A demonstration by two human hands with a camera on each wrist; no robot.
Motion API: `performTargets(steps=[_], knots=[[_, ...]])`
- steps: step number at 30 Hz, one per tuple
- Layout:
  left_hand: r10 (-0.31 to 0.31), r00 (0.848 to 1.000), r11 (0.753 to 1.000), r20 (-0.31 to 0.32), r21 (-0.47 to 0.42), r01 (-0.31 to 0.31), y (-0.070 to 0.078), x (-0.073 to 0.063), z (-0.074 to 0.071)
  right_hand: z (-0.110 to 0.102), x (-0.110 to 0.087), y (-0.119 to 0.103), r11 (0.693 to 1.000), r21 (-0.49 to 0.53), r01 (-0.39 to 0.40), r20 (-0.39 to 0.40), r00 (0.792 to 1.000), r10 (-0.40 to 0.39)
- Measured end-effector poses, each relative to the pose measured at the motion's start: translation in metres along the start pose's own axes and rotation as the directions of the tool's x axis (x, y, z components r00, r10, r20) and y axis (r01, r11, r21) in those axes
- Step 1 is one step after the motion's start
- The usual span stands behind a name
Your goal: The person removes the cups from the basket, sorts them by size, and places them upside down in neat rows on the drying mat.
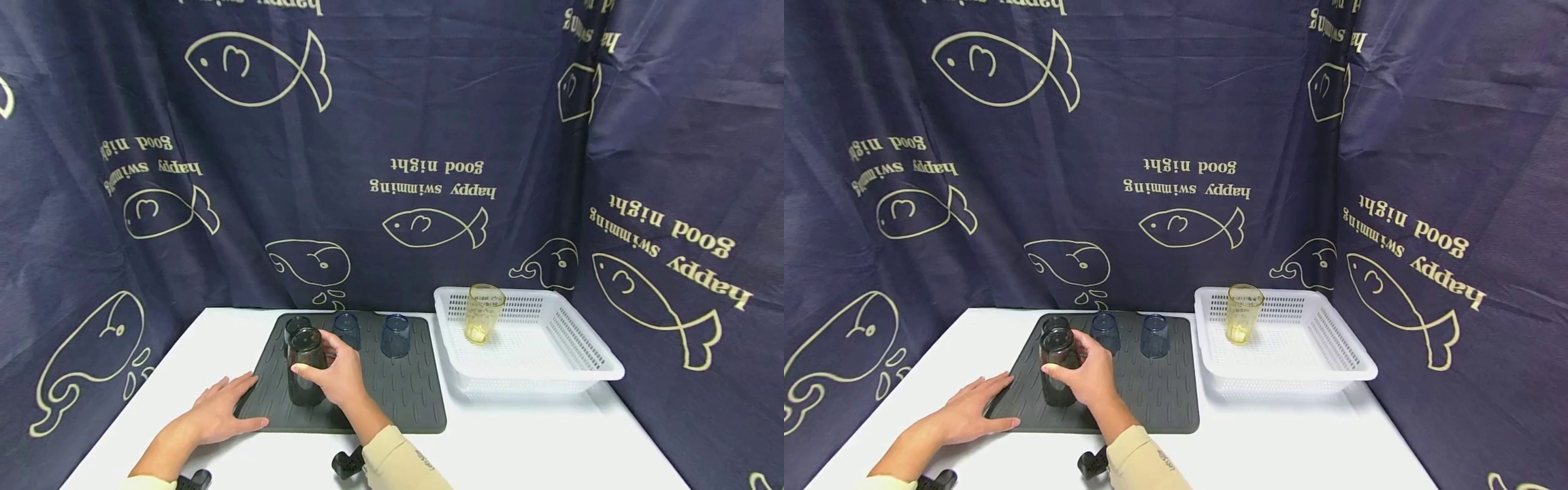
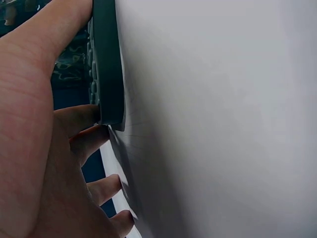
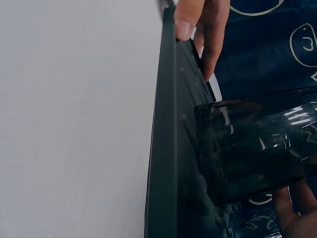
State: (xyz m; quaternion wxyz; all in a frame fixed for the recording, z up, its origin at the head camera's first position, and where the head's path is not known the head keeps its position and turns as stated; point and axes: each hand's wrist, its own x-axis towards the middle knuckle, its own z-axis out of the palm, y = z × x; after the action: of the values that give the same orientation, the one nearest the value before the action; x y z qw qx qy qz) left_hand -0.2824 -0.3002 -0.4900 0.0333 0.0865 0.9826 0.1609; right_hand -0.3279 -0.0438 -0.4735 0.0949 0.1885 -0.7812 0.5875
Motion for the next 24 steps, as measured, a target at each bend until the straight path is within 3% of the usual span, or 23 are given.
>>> performTargets(steps=[12,24], knots=[[0.017,1.0,1.0,-0.016,0.001,-0.017,0.0011,-0.0005,0.001,-0.0008,0.0078,-0.0021,0.998,-0.034,0.059,0.003,0.998,-0.059],[0.005,1.0,1.0,-0.018,-0.012,-0.006,-0.0018,-0.0013,0.0014,-0.0002,0.0055,0.001,1.0,-0.01,0.0,0.052,0.999,0.001]])
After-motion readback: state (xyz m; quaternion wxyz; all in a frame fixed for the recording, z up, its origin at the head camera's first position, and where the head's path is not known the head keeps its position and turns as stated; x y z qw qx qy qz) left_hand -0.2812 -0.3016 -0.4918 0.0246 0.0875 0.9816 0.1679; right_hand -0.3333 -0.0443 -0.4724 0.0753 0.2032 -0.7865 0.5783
